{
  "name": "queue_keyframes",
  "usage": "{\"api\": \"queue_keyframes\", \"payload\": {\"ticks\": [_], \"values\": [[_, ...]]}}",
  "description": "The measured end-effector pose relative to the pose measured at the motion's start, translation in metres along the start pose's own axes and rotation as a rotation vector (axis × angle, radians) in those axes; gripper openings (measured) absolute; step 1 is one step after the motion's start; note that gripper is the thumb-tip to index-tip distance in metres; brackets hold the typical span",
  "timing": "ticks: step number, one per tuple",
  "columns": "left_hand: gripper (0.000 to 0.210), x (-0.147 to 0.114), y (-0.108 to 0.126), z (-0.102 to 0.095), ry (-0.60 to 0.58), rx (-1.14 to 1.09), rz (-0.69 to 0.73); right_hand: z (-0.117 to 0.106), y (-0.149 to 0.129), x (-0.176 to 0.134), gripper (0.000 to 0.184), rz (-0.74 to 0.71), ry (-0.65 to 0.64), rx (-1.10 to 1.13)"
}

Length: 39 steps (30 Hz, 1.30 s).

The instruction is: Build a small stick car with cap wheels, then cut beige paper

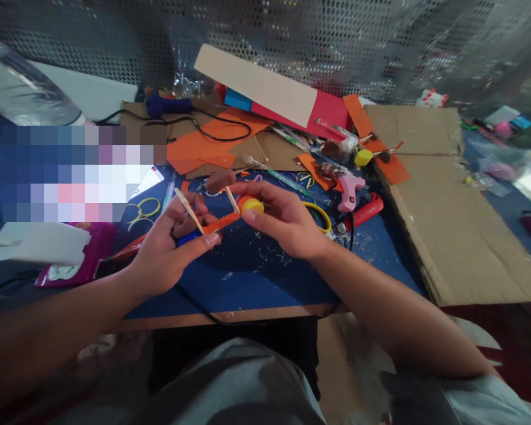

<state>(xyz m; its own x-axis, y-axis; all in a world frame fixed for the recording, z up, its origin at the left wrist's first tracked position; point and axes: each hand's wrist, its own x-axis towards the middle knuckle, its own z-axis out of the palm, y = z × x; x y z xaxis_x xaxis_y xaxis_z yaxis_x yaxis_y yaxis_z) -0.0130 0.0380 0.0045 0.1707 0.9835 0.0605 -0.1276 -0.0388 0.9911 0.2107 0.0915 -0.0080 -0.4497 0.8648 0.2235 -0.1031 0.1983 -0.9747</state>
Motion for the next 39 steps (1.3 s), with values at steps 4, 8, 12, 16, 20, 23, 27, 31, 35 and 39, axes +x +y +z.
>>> {"api": "queue_keyframes", "payload": {"ticks": [4, 8, 12, 16, 20, 23, 27, 31, 35, 39], "values": [[0.037, 0.002, 0.001, 0.0, 0.018, 0.065, 0.048, 0.002, -0.001, -0.001, 0.041, 0.016, -0.02, -0.033], [0.034, 0.006, -0.002, -0.001, 0.114, 0.084, 0.096, 0.002, -0.001, 0.0, 0.04, 0.018, 0.042, -0.067], [0.044, 0.011, -0.01, -0.001, 0.105, -0.017, 0.068, 0.003, -0.002, 0.0, 0.038, 0.024, -0.009, -0.085], [0.05, 0.013, -0.016, -0.001, 0.063, -0.139, 0.039, 0.005, -0.003, -0.002, 0.043, -0.022, -0.022, -0.11], [0.054, 0.011, -0.016, 0.001, 0.081, -0.129, 0.027, 0.007, -0.002, -0.003, 0.046, -0.052, -0.016, -0.107], [0.056, 0.009, -0.014, 0.002, 0.101, -0.1, -0.003, 0.008, -0.002, -0.005, 0.051, -0.066, -0.027, -0.1], [0.057, 0.009, -0.01, 0.003, 0.064, -0.121, -0.008, 0.009, -0.002, -0.006, 0.05, -0.103, -0.01, -0.16], [0.047, 0.01, -0.006, 0.006, 0.044, -0.139, -0.004, 0.01, -0.005, -0.006, 0.047, -0.149, -0.007, -0.213], [0.045, 0.01, -0.005, 0.007, 0.051, -0.133, -0.006, 0.01, -0.006, -0.007, 0.048, -0.145, -0.004, -0.236], [0.049, 0.01, -0.006, 0.008, 0.077, -0.173, -0.044, 0.01, -0.004, -0.007, 0.048, -0.091, -0.026, -0.186]]}}
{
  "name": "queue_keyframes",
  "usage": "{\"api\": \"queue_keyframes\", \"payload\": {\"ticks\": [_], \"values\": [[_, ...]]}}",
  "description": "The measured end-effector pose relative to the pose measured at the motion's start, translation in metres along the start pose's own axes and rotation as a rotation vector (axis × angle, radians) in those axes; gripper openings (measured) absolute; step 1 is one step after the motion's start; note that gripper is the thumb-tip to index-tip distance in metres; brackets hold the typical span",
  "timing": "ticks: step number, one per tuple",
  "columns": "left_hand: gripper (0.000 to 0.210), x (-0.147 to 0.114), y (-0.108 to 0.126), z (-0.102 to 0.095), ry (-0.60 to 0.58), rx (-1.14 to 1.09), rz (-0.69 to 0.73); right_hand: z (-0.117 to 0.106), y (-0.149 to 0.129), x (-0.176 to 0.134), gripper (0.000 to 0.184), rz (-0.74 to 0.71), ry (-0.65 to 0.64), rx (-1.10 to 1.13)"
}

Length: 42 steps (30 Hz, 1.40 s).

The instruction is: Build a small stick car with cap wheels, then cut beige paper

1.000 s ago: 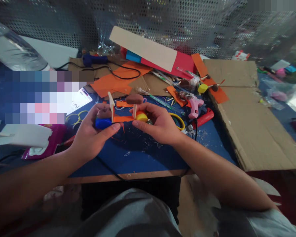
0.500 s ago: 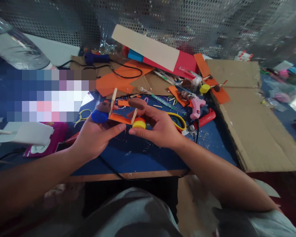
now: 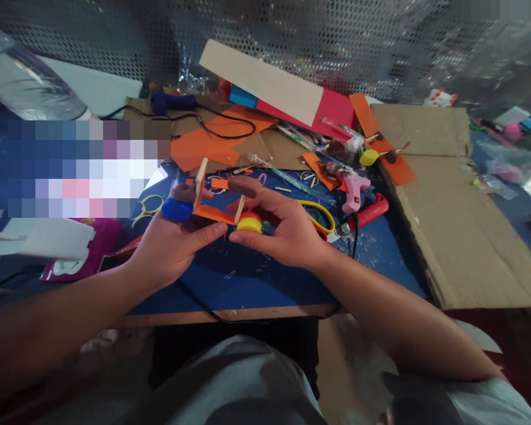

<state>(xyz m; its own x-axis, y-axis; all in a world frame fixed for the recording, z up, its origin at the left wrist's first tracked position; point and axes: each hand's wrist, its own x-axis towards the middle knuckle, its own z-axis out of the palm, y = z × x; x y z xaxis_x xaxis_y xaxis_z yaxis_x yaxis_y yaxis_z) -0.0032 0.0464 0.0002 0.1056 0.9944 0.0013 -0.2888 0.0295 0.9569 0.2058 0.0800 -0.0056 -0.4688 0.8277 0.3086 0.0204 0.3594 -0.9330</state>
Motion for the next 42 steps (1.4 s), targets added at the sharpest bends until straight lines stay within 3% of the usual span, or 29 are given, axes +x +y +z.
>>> {"api": "queue_keyframes", "payload": {"ticks": [8, 12, 19, 32, 42], "values": [[0.058, -0.0019, -0.0025, -0.0017, 0.041, -0.038, -0.041, 0.0019, -0.0017, -0.0001, 0.053, 0.096, -0.003, 0.101], [0.054, -0.003, -0.0013, -0.0015, 0.028, -0.024, -0.07, 0.0023, -0.0022, 0.0001, 0.054, 0.136, 0.004, 0.102], [0.049, -0.0023, -0.0015, -0.0004, -0.029, -0.098, -0.072, 0.0036, -0.0014, -0.0016, 0.052, 0.054, 0.029, 0.055], [0.05, -0.0035, 0.0002, 0.0032, 0.003, -0.154, -0.111, 0.0028, 0.0005, -0.0056, 0.049, -0.034, 0.059, -0.139], [0.026, -0.0038, -0.0039, -0.003, -0.023, -0.043, -0.084, 0.0066, -0.0059, -0.0021, 0.052, 0.066, 0.08, -0.013]]}}
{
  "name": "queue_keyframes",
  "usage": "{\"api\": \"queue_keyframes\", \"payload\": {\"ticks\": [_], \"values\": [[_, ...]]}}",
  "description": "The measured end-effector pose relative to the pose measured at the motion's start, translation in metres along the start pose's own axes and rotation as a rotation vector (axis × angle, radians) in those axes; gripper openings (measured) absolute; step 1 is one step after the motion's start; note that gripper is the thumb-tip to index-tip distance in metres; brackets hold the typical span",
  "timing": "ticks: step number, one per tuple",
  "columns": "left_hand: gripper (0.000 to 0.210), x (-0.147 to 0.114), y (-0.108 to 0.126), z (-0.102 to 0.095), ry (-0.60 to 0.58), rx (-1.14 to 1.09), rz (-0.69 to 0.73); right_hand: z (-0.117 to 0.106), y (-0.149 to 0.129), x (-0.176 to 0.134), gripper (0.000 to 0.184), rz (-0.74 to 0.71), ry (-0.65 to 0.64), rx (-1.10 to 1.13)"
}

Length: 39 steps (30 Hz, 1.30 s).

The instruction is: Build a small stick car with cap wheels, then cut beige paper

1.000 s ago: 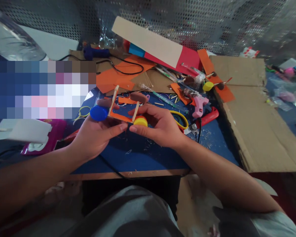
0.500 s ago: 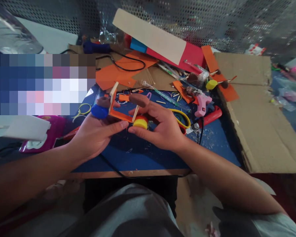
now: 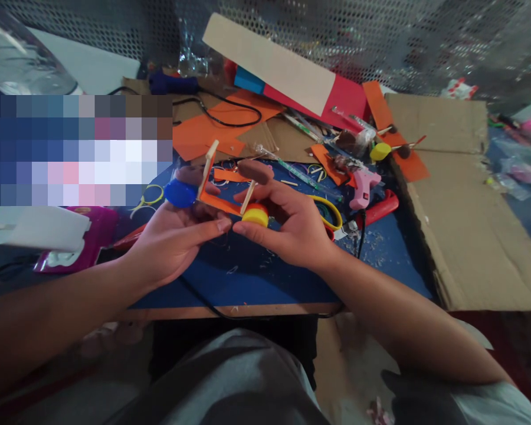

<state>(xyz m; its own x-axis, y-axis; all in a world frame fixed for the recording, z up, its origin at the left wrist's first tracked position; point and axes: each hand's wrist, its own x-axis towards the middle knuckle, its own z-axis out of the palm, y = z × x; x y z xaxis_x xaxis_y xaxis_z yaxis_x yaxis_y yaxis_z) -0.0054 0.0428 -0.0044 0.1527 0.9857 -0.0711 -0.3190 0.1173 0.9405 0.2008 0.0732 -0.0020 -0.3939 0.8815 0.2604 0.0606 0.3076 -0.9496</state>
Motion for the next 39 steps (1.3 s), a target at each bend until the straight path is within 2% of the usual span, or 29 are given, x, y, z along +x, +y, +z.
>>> {"api": "queue_keyframes", "payload": {"ticks": [5, 13, 17, 24, 39], "values": [[0.023, 0.001, 0.003, 0.001, -0.019, 0.015, -0.012, -0.001, -0.003, 0.001, 0.05, 0.02, 0.019, 0.042], [0.032, 0.001, 0.005, 0.001, 0.007, -0.017, -0.056, -0.004, -0.004, 0.004, 0.04, 0.057, 0.082, 0.125], [0.036, 0.0, 0.009, 0.002, 0.02, -0.024, -0.109, -0.005, 0.003, 0.007, 0.044, 0.075, 0.143, 0.199], [0.027, -0.002, 0.01, 0.0, -0.002, 0.024, -0.115, -0.006, 0.004, 0.012, 0.042, 0.072, 0.252, 0.264], [0.022, -0.002, 0.008, -0.001, -0.009, 0.0, -0.13, -0.006, 0.005, 0.012, 0.045, 0.09, 0.226, 0.236]]}}
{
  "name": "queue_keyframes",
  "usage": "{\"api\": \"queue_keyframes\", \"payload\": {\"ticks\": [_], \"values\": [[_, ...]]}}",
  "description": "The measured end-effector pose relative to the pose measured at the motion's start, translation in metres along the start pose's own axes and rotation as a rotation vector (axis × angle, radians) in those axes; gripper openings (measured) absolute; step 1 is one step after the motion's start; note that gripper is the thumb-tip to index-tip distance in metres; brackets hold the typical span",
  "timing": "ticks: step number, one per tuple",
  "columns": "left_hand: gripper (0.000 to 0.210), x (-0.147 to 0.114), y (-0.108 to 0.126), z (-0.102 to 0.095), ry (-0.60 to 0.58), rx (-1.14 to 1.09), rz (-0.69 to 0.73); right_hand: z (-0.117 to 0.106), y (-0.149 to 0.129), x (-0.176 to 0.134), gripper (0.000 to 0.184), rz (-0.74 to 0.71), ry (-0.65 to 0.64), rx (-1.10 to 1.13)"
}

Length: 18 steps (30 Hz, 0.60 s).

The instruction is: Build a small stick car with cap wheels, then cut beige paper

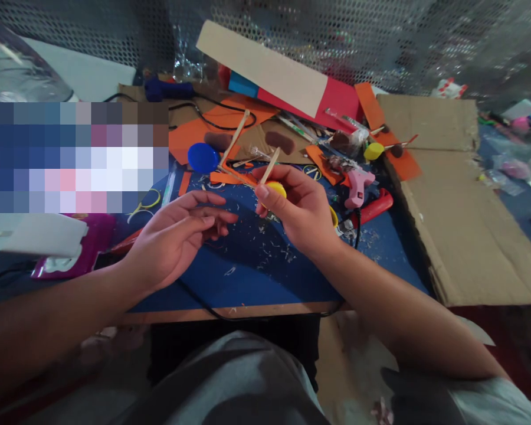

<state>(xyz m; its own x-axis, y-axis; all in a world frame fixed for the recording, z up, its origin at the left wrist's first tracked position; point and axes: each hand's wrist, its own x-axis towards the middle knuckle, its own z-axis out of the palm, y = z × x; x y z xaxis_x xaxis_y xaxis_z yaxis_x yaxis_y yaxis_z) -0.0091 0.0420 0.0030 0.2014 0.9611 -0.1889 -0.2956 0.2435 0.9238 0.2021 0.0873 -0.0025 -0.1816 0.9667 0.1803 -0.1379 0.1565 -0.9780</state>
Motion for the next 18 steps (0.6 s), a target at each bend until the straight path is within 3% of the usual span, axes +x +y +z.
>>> {"api": "queue_keyframes", "payload": {"ticks": [8, 18], "values": [[0.033, -0.0003, 0.0003, 0.0005, 0.0, 0.097, 0.057, 0.0, 0.0009, -0.0022, 0.041, -0.016, -0.046, -0.012], [0.027, 0.0027, 0.0031, 0.0044, 0.132, -0.198, 0.131, 0.0015, -0.0061, -0.0059, 0.047, -0.059, -0.077, -0.147]]}}
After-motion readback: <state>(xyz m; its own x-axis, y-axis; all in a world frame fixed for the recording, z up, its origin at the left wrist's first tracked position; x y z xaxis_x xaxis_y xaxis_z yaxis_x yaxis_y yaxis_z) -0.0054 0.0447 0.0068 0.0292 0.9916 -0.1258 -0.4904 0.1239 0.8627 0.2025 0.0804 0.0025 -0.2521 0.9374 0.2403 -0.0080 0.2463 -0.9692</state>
